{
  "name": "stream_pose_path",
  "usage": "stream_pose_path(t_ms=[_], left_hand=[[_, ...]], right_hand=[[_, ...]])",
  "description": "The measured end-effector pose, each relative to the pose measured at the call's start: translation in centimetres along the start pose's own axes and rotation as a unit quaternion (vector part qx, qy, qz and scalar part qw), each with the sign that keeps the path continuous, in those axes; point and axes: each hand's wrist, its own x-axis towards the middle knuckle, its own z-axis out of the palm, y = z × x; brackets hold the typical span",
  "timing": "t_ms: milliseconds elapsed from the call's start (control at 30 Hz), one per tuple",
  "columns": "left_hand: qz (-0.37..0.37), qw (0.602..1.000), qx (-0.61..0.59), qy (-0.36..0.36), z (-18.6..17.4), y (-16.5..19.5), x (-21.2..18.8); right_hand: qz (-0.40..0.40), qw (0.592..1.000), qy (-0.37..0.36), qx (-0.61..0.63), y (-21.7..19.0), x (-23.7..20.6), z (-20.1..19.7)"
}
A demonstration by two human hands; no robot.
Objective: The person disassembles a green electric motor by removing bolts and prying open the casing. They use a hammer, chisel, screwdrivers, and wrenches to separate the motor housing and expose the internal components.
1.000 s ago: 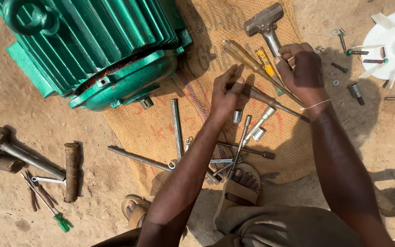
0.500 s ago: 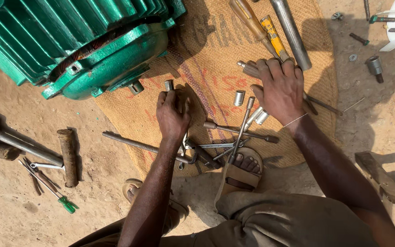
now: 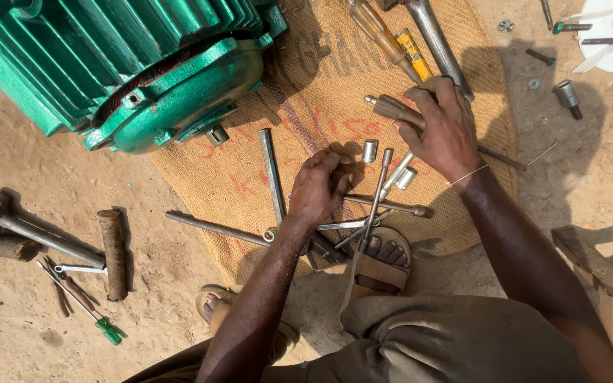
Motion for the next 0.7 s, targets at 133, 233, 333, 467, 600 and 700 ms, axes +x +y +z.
stream_pose_path(t_ms=[133, 233, 333, 467, 600, 700], left_hand=[[-0.046, 0.999, -0.005, -0.028, -1.1, 0.9, -0.1], [-0.026, 0.999, 0.000, -0.020, -1.7, 1.2, -0.1], [-0.015, 1.000, -0.014, -0.016, -1.8, 1.3, -0.1], [0.030, 1.000, 0.007, -0.003, -1.6, 1.5, 0.4], [0.028, 1.000, 0.010, -0.003, -1.7, 2.1, 1.6], [0.028, 0.999, 0.018, -0.010, -1.7, 3.0, 2.2]], right_hand=[[0.018, 0.999, 0.019, -0.039, -0.1, -0.2, -0.6], [0.019, 0.999, -0.011, -0.045, -0.1, -0.3, -0.7], [0.010, 0.999, -0.026, -0.030, 0.5, -0.8, -0.6], [0.006, 0.994, -0.024, 0.110, 2.7, -1.2, -0.5], [0.096, 0.995, 0.032, 0.013, 4.3, 0.2, -1.0], [0.036, 0.994, 0.085, -0.057, 3.5, 2.4, -1.1]])
